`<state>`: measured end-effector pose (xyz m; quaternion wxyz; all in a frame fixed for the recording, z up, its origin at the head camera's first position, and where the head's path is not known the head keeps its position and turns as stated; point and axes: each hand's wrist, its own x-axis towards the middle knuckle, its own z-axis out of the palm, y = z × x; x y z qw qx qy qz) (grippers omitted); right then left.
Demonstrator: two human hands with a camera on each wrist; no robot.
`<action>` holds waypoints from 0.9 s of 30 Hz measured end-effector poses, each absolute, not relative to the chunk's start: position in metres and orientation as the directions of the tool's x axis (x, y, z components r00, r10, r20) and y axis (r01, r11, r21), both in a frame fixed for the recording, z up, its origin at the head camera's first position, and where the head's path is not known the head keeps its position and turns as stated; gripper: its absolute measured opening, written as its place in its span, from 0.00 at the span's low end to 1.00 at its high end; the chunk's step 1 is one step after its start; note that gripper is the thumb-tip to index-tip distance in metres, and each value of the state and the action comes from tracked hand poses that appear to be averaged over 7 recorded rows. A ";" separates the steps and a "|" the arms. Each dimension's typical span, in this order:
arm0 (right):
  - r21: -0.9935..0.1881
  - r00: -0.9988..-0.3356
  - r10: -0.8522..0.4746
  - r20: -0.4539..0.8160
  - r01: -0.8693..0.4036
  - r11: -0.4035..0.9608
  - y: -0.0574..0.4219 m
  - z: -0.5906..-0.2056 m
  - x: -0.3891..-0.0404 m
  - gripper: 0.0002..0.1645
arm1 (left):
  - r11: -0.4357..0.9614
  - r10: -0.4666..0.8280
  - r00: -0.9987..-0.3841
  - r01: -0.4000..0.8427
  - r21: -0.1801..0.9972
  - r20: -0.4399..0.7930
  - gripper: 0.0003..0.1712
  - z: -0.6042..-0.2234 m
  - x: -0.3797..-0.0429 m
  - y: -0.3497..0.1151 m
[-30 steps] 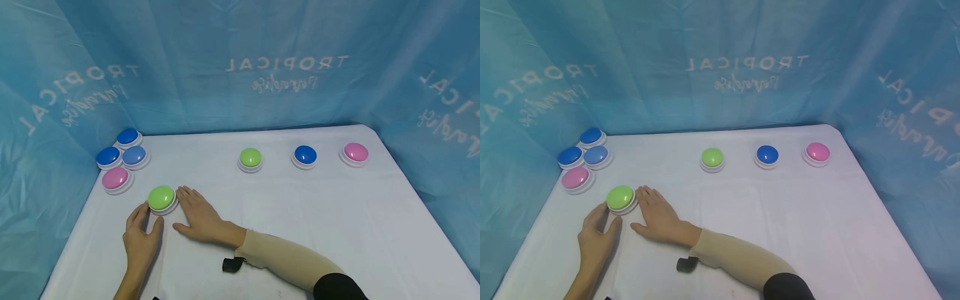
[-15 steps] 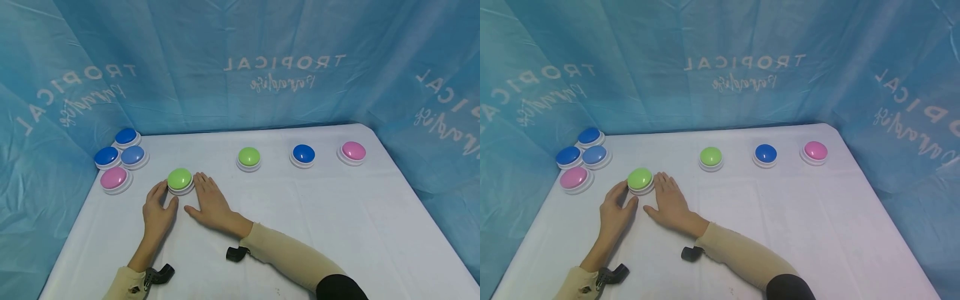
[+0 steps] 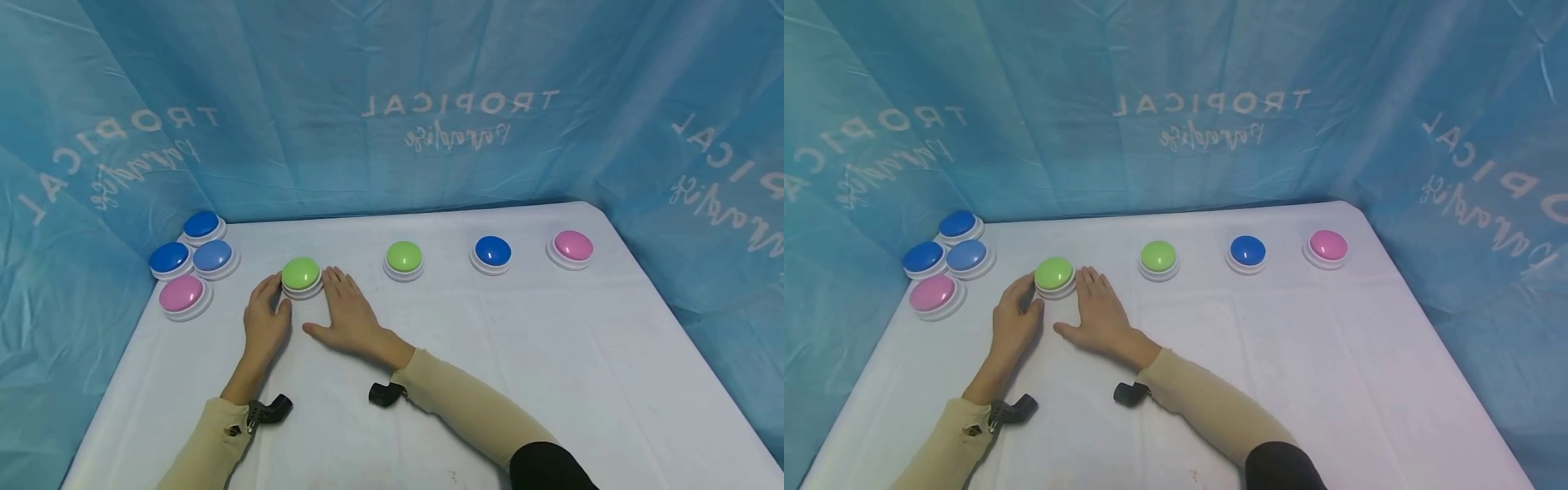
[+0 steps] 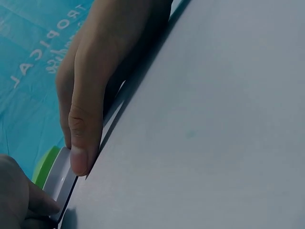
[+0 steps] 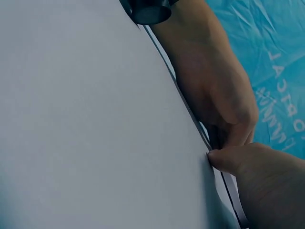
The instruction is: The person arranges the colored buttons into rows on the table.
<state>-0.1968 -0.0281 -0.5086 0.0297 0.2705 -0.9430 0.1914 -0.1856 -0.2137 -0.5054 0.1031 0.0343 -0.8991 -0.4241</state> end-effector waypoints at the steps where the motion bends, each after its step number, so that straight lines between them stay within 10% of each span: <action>1: -0.349 -0.852 -0.499 0.157 -0.521 0.779 -0.028 -0.508 -0.198 0.65 | 0.638 -0.146 -0.978 0.021 0.770 0.147 0.34 -0.505 -0.188 -0.214; 27: -0.348 -0.864 -0.483 0.140 -0.500 0.793 -0.027 -0.511 -0.206 0.64 | 0.669 -0.103 -0.988 0.017 0.743 0.115 0.34 -0.502 -0.205 -0.213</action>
